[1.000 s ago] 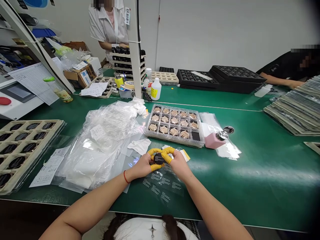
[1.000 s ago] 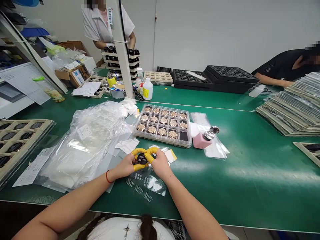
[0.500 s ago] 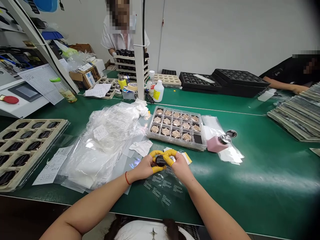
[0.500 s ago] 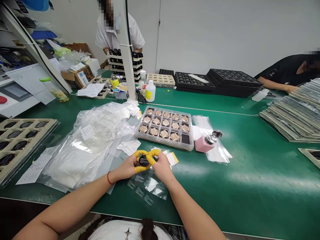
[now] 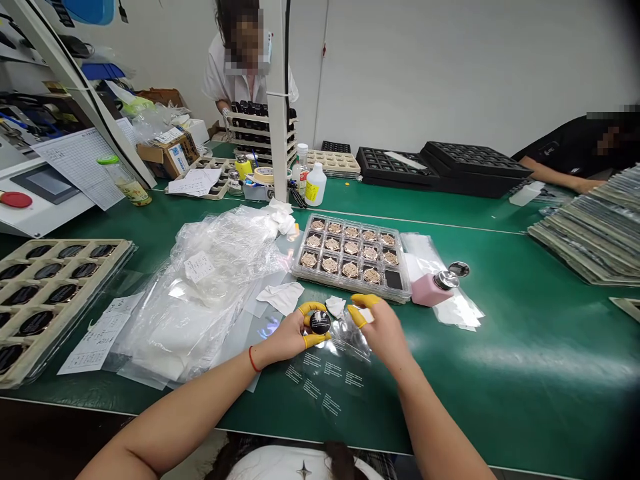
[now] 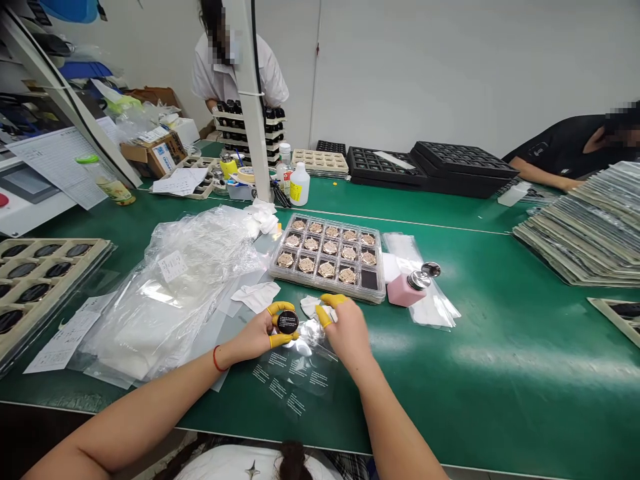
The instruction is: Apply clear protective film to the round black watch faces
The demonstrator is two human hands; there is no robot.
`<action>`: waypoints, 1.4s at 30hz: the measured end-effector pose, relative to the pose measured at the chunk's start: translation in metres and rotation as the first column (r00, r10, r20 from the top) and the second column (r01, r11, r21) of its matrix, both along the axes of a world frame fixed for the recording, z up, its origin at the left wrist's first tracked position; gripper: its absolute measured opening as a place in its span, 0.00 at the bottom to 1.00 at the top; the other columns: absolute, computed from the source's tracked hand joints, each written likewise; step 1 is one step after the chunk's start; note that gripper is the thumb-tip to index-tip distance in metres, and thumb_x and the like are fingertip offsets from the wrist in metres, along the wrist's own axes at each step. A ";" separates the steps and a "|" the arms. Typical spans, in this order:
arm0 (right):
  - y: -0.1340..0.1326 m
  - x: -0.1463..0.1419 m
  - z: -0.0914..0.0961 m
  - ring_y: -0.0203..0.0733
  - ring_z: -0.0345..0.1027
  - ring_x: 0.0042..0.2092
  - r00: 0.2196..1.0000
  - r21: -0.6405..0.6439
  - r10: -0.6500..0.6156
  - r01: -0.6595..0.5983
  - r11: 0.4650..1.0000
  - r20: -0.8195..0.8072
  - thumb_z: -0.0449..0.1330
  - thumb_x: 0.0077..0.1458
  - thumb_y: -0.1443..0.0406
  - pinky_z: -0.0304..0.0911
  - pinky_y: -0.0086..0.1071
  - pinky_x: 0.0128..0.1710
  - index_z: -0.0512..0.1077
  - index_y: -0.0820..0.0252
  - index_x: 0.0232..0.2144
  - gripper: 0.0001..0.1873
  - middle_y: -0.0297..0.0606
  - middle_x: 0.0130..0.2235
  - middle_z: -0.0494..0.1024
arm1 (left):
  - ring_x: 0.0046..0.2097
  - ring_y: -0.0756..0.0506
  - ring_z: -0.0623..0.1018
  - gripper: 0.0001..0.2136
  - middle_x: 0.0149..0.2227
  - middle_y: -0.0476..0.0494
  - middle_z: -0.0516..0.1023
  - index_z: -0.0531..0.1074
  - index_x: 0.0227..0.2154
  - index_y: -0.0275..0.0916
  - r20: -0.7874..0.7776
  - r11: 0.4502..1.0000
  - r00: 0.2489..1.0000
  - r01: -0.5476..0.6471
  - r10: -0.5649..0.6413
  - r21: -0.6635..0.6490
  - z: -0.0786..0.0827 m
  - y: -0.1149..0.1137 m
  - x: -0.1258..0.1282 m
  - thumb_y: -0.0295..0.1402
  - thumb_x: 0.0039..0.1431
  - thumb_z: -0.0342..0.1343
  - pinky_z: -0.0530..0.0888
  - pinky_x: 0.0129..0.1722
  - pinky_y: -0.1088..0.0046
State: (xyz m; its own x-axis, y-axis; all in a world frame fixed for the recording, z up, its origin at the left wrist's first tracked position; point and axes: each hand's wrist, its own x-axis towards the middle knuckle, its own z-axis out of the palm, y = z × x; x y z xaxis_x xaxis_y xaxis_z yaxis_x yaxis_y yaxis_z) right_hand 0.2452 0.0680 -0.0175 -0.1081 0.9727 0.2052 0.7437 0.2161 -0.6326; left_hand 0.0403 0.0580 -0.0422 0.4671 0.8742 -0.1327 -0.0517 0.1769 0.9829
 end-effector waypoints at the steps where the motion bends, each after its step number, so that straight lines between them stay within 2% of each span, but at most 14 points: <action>1: 0.000 0.011 -0.005 0.50 0.67 0.39 0.990 0.047 -0.057 0.051 0.998 0.126 0.56 0.52 0.60 0.59 0.41 0.39 0.72 0.58 0.35 0.10 0.45 0.34 0.74 | 0.37 0.48 0.75 0.24 0.36 0.47 0.73 0.62 0.46 0.41 -0.009 1.000 1.000 -0.006 0.006 -0.002 -0.001 0.000 0.000 0.33 0.47 0.63 0.72 0.39 0.70; 3: -0.002 0.030 -0.020 0.52 0.67 0.35 0.937 0.074 -0.169 0.154 0.985 0.306 0.58 0.50 0.60 0.58 0.40 0.34 0.71 0.60 0.30 0.09 0.47 0.29 0.71 | 0.37 0.47 0.76 0.24 0.36 0.46 0.73 0.61 0.47 0.41 -0.021 1.000 1.000 -0.002 0.002 -0.026 -0.003 0.002 0.001 0.34 0.47 0.63 0.72 0.39 0.68; 4: -0.002 0.037 -0.028 0.52 0.67 0.34 0.917 0.055 -0.202 0.195 0.979 0.345 0.58 0.50 0.59 0.57 0.39 0.33 0.71 0.60 0.28 0.09 0.47 0.28 0.70 | 0.37 0.47 0.76 0.25 0.35 0.46 0.73 0.61 0.47 0.40 -0.029 0.999 1.000 0.000 -0.001 -0.041 -0.005 0.003 0.001 0.34 0.47 0.63 0.72 0.39 0.67; 7: -0.004 0.047 -0.049 0.50 0.68 0.34 0.918 -0.054 -0.216 0.248 0.967 0.334 0.58 0.51 0.58 0.57 0.37 0.31 0.70 0.60 0.31 0.10 0.47 0.33 0.69 | 0.37 0.46 0.77 0.25 0.35 0.46 0.73 0.61 0.47 0.41 -0.062 0.997 0.998 -0.004 -0.001 -0.076 -0.011 0.005 0.001 0.35 0.47 0.63 0.73 0.39 0.66; 9: -0.004 0.046 -0.054 0.50 0.68 0.35 0.928 -0.105 -0.209 0.252 0.962 0.309 0.57 0.51 0.60 0.58 0.37 0.32 0.70 0.60 0.33 0.10 0.47 0.37 0.68 | 0.37 0.45 0.77 0.26 0.36 0.45 0.73 0.60 0.47 0.41 -0.073 0.996 0.997 -0.009 0.003 -0.089 -0.013 0.005 0.001 0.35 0.46 0.64 0.73 0.40 0.64; 12: -0.006 0.035 -0.048 0.50 0.67 0.37 0.947 -0.117 -0.216 0.248 0.961 0.238 0.53 0.52 0.62 0.60 0.38 0.32 0.69 0.60 0.32 0.08 0.46 0.36 0.69 | 0.38 0.45 0.77 0.26 0.37 0.45 0.74 0.60 0.48 0.42 -0.070 0.995 0.998 -0.008 0.001 -0.099 -0.014 0.005 0.000 0.35 0.46 0.64 0.73 0.41 0.63; 14: -0.010 0.022 -0.039 0.49 0.66 0.38 0.977 -0.077 -0.193 0.200 0.977 0.091 0.51 0.54 0.62 0.61 0.38 0.34 0.68 0.60 0.33 0.09 0.44 0.36 0.70 | 0.37 0.46 0.77 0.26 0.36 0.46 0.73 0.60 0.47 0.42 -0.063 0.996 0.998 -0.014 0.008 -0.089 -0.013 0.005 0.001 0.34 0.46 0.64 0.73 0.41 0.64; 17: -0.019 -0.002 -0.027 0.45 0.65 0.40 0.990 -0.015 -0.036 0.035 0.999 -0.135 0.50 0.57 0.62 0.61 0.38 0.39 0.68 0.58 0.38 0.10 0.42 0.38 0.72 | 0.37 0.47 0.76 0.25 0.37 0.46 0.73 0.61 0.46 0.41 -0.035 0.997 0.999 -0.025 0.022 -0.072 -0.012 0.004 0.002 0.33 0.45 0.64 0.72 0.40 0.67; 20: -0.027 -0.022 -0.022 0.44 0.65 0.41 0.977 0.030 0.087 -0.083 0.996 -0.197 0.50 0.58 0.62 0.61 0.37 0.40 0.68 0.56 0.38 0.09 0.40 0.39 0.72 | 0.37 0.47 0.76 0.25 0.38 0.46 0.73 0.61 0.46 0.40 -0.005 0.997 1.000 -0.031 0.030 -0.065 -0.012 0.003 0.003 0.33 0.46 0.64 0.72 0.40 0.68; 24: -0.028 -0.031 -0.021 0.44 0.63 0.40 0.979 0.154 0.173 -0.155 0.976 -0.111 0.49 0.59 0.64 0.60 0.38 0.40 0.69 0.55 0.37 0.09 0.40 0.37 0.73 | 0.34 0.49 0.75 0.24 0.35 0.48 0.73 0.61 0.46 0.40 0.014 0.999 0.999 -0.030 0.031 -0.045 -0.012 0.003 0.002 0.33 0.46 0.63 0.71 0.37 0.70; 29: -0.019 -0.030 -0.017 0.45 0.60 0.41 0.947 0.279 0.289 -0.319 0.906 0.143 0.49 0.56 0.71 0.56 0.42 0.44 0.71 0.55 0.41 0.14 0.40 0.38 0.73 | 0.36 0.48 0.75 0.24 0.35 0.49 0.72 0.61 0.46 0.41 0.057 0.998 0.998 0.041 -0.039 -0.038 -0.014 0.007 -0.001 0.33 0.46 0.64 0.71 0.39 0.70; 34: -0.015 -0.028 -0.021 0.45 0.59 0.42 0.864 0.258 0.355 -0.457 0.851 0.357 0.48 0.52 0.77 0.50 0.45 0.52 0.72 0.51 0.41 0.21 0.38 0.38 0.73 | 0.36 0.48 0.74 0.23 0.35 0.49 0.72 0.63 0.46 0.41 0.077 0.990 0.990 0.126 -0.121 -0.056 -0.017 0.010 -0.004 0.34 0.47 0.63 0.70 0.39 0.70; 42: -0.025 -0.018 -0.031 0.42 0.61 0.41 0.840 0.268 0.352 -0.482 0.834 0.413 0.48 0.54 0.76 0.47 0.44 0.54 0.73 0.49 0.39 0.20 0.36 0.37 0.75 | 0.32 0.51 0.73 0.24 0.32 0.50 0.71 0.62 0.46 0.41 0.093 0.986 0.989 0.129 -0.119 -0.108 -0.016 0.011 -0.005 0.32 0.46 0.63 0.69 0.34 0.75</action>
State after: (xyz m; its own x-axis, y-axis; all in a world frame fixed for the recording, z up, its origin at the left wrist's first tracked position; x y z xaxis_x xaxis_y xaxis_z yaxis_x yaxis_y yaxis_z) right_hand 0.2272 0.0433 -0.0490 -0.6109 0.6863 0.3947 0.6786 0.7107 -0.1855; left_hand 0.0356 0.0694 -0.0582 0.5850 0.7902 -0.1826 -0.1055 0.2974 0.9489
